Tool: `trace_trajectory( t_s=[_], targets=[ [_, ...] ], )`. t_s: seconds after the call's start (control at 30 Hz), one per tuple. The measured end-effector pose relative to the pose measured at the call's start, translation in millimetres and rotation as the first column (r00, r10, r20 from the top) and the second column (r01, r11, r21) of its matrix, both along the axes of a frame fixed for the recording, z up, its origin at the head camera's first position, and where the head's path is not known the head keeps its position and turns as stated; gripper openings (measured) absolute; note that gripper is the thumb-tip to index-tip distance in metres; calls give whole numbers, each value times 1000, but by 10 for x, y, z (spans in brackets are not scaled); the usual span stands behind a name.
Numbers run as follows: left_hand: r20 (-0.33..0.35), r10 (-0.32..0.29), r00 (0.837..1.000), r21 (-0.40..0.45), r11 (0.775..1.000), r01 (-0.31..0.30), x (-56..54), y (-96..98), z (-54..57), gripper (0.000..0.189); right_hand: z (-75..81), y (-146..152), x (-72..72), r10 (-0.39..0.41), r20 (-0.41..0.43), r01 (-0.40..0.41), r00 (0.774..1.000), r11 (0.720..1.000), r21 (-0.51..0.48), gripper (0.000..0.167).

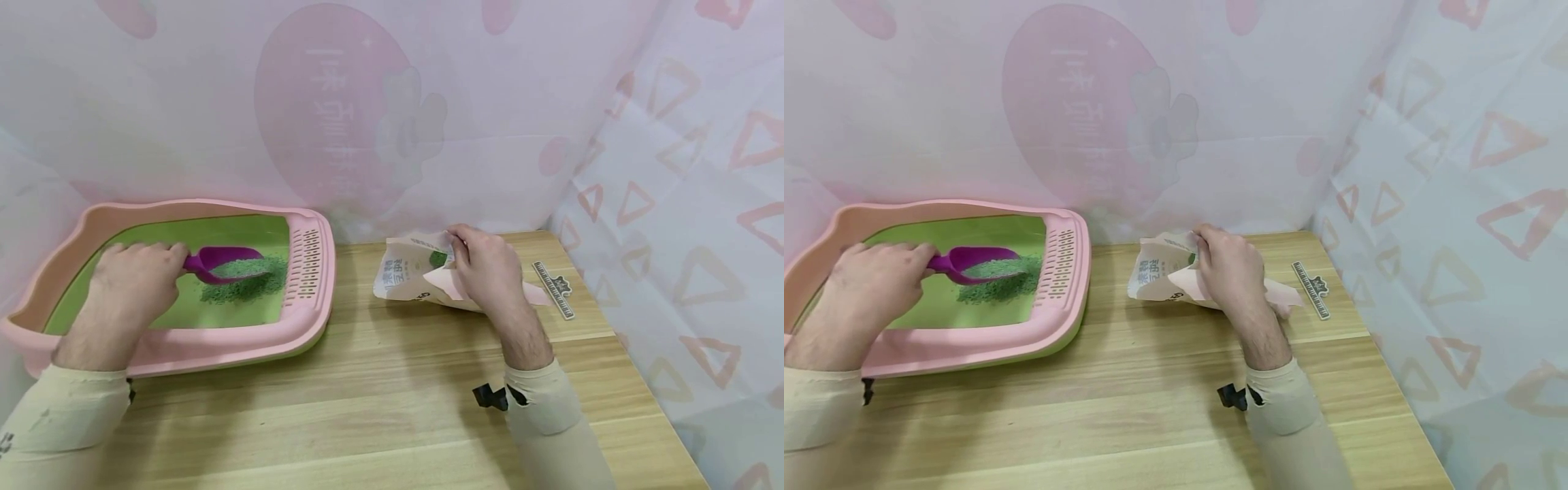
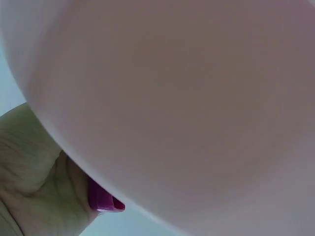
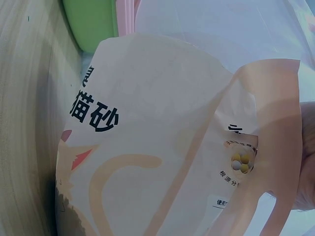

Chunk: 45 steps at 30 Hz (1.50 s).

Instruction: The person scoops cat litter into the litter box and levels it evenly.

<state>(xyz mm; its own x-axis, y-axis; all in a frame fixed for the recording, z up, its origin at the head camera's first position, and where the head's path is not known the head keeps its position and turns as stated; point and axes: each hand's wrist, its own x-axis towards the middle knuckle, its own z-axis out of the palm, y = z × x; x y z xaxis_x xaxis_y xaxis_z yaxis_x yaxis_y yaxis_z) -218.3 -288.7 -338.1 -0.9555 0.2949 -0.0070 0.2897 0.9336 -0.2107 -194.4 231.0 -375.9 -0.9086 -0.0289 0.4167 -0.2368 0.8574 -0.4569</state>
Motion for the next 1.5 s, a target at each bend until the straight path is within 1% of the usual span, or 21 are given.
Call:
trace_trajectory(
  t_s=[0.07,0.23,0.43,0.77,1.0,1.1,1.2,1.33,1.5],
  targets=[
    [-13,-13,1000,-13,1000,12,-4,-6,-24,19,-1,-6,0,2,-2,-2,1000,1000,1,26],
    [-74,-34,997,-24,999,33,8,-34,-80,19,-5,-16,-3,7,-4,-7,1000,1000,1,25],
    [-121,-58,991,-26,998,55,25,-49,-105,17,-5,-28,-4,6,4,-6,1000,1000,-1,26],
    [-155,-80,985,-22,997,77,42,-80,-114,16,-2,-51,10,14,17,-14,1000,1000,17,26],
    [-133,-77,988,-28,997,74,43,-107,-129,17,48,-88,88,52,72,-56,996,997,51,29],
    [-129,-73,989,-26,997,70,43,-119,-132,15,79,-112,140,68,79,-72,995,996,59,29],
    [-125,-68,990,-25,998,66,43,-131,-132,15,116,-149,210,79,56,-83,995,994,76,28],
    [-124,-68,990,-17,998,66,41,-149,-135,15,148,-249,324,114,-8,-112,993,987,116,29],
    [-125,-71,990,-10,997,71,34,-167,-144,16,120,-480,461,207,-91,-189,974,967,171,31]
  ],
)
